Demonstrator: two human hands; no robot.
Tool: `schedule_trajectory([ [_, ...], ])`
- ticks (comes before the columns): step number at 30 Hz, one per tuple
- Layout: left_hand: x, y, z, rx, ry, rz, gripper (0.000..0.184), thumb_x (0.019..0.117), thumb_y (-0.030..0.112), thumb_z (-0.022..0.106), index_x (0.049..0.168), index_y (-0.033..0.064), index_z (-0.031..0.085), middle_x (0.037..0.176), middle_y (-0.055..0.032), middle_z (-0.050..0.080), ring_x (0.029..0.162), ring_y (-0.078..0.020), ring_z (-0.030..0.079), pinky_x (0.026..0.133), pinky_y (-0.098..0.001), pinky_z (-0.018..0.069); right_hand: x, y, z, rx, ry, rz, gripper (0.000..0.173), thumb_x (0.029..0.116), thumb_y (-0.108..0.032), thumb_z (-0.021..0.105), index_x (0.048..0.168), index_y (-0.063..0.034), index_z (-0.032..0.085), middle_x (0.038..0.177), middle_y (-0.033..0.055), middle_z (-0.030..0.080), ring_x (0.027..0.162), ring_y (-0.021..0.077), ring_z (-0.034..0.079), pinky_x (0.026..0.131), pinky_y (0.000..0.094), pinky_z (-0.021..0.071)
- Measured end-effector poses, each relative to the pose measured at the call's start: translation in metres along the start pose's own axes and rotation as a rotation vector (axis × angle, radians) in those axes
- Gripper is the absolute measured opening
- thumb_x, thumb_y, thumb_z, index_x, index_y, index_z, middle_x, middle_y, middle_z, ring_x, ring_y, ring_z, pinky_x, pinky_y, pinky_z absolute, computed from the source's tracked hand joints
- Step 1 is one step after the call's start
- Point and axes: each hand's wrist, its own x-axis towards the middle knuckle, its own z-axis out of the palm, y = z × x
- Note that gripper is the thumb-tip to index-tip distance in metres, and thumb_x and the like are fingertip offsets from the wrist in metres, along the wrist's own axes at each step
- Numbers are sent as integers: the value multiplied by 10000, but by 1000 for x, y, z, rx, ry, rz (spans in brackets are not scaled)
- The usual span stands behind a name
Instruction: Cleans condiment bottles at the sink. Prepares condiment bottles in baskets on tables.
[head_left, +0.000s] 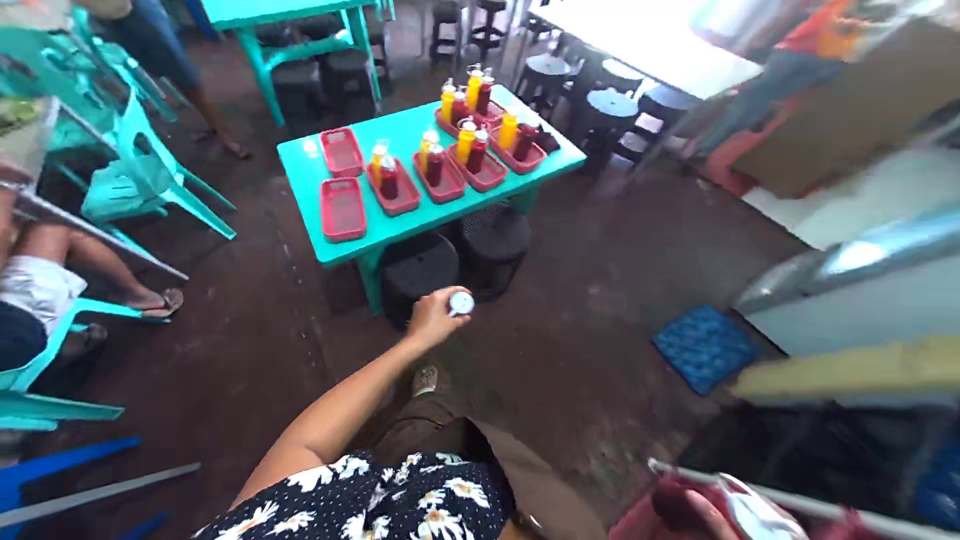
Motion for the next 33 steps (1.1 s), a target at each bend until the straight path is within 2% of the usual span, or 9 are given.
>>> schedule_trajectory([
  [2,28,-43,-45,-22,156,-142,520,871,238,791,1359,126,651,1260,-148,702,1173,-320,669,1025,-560,505,64,-34,31,62,-101,-161,658,878,-367,803,1367,21,595,1294,205,672,1242,305,633,1106,489,467],
  [6,60,-100,-113,-195,509,-253,519,858,167,830,1338,74,653,1236,-181,704,1150,-338,677,1018,-568,513,172,-147,85,113,-251,-611,676,836,-355,815,1358,21,606,1225,262,683,1128,421,664,969,657,489],
  [8,72,-111,-137,-256,661,-241,540,849,119,833,1345,41,634,1258,-191,689,1153,-326,674,1017,-547,519,218,-219,111,139,-345,-801,678,836,-358,810,1368,8,604,1233,238,688,1120,384,676,959,628,514],
  [11,93,-117,-165,-302,836,-184,547,853,67,818,1354,8,607,1297,-195,665,1179,-295,660,1030,-486,520,271,-339,143,214,-493,-1016,656,855,-322,802,1370,25,591,1236,216,685,1107,274,683,978,475,542],
  [15,123,-122,-186,-342,1018,-154,546,802,-23,819,1312,-42,625,1267,-210,675,1169,-249,665,1031,-399,531,320,-476,189,298,-647,-1041,569,880,-232,804,1353,8,595,1242,200,669,1108,258,661,979,487,530],
  [18,147,-128,-204,-349,1094,-173,546,794,-21,822,1307,-37,634,1270,-203,675,1170,-233,663,1036,-377,529,341,-571,234,449,-793,-981,548,923,-252,755,1382,-27,557,1238,131,647,1012,147,659,891,364,573],
  [24,208,-159,-237,-448,1063,-288,573,792,-53,813,1330,-21,619,1268,-203,674,1165,-262,664,1032,-420,531,358,-712,334,510,-920,-785,567,944,-310,751,1358,3,522,1186,158,645,952,214,678,829,393,590],
  [30,286,-239,-266,-257,746,-302,553,803,60,837,1313,-17,640,1218,-196,705,1128,-282,691,1017,-450,547,391,-801,461,279,-783,-769,654,864,-374,823,1356,-8,595,1233,266,659,1101,417,663,952,616,535],
  [33,309,-258,-278,-173,599,-265,513,817,119,840,1306,68,694,1247,-133,721,1137,-250,703,1026,-449,542,399,-835,509,154,-726,-769,633,858,-385,829,1332,-17,629,1240,272,663,1164,446,633,1006,661,475],
])
